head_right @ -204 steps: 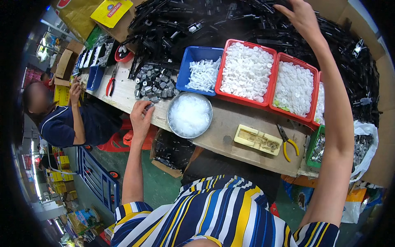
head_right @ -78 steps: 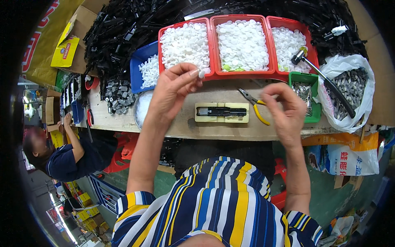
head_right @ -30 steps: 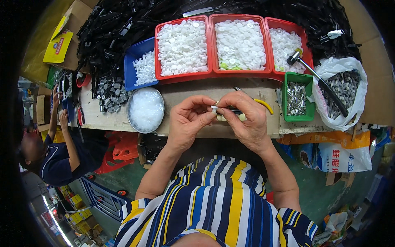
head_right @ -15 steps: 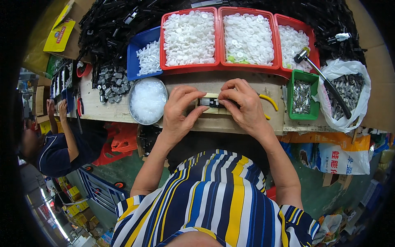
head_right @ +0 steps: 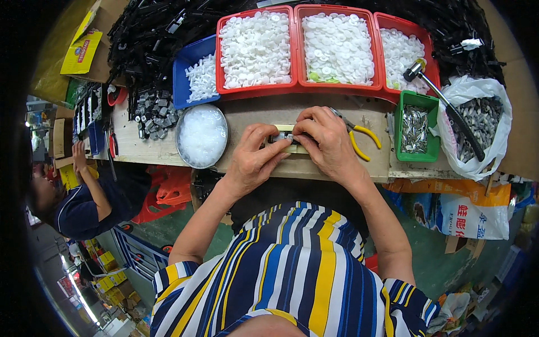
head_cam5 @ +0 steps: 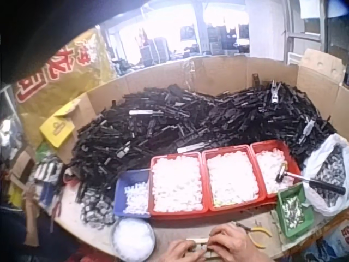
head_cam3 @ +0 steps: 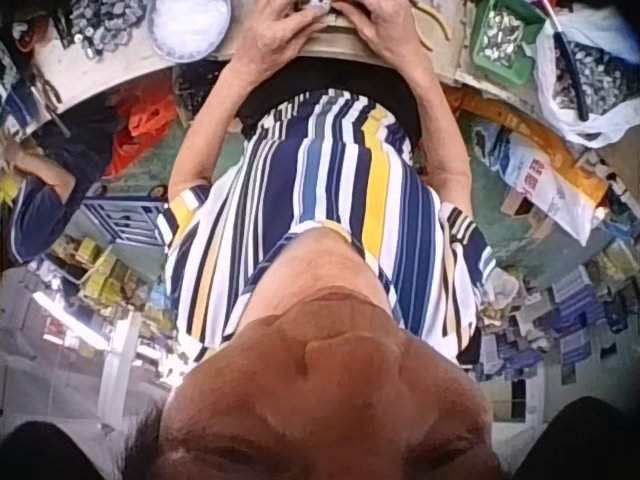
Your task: The person assembles small lock mechanisms at a workbench. They pick up a black lock body, insert a white plastic component and a metal pin, and use pliers to secure the parts. The process is repeated for multiple units, with components organized in red and blue trays.
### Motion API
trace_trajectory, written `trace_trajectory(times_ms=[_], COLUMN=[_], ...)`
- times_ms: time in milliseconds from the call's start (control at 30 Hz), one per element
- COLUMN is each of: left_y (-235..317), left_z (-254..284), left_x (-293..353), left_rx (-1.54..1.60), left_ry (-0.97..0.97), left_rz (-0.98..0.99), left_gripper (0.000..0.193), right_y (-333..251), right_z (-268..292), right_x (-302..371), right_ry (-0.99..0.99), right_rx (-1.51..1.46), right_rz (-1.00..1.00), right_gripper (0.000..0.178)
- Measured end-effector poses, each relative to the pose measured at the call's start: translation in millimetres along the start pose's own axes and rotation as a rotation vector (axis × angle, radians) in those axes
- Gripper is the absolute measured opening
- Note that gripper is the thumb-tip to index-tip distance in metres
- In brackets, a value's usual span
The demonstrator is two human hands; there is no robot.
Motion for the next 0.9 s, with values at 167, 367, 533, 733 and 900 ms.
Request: trace_trajectory(times_ms=[167, 367, 533, 733, 900], left_y=[-2, -3, -6, -7, -11], left_z=[-5, -4, 7, 8, -24], left_x=[0, 0, -21, -96, -153], left_rx=[-0.003, 0.026, 0.075, -0.077, -0.174], left_ry=[0.007, 0.020, 0.058, 0.121, 0.097], left_rz=[-0.044, -0.027, -0.016, -0.107, -0.196], left_gripper=[0.032, 0.029, 0.022, 0.017, 0.016], right_y=[1, -4, 31, 65, 69], right_z=[7, 83, 168, 171, 172], right_x=[3, 31, 80, 94, 93], right_ry=[0.033, 0.273, 0.443, 0.231, 0.301], right_rx=[0.006, 0.186, 0.472, 0.582, 0.510], right_rz=[-0.022, -0.106, -0.338, -0.466, -0.464], right_gripper=[0.013, 0.012, 0.009, 0.013, 0.013])
Point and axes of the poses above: each hand's wrist, its own x-axis away from the middle knuckle, its own z-axis out of the back of the hand, y = z × x, the point moved 9 cm from there along -x, towards the middle knuckle, and after that the axes turned 9 degrees about -x, right-handed, at the moved point
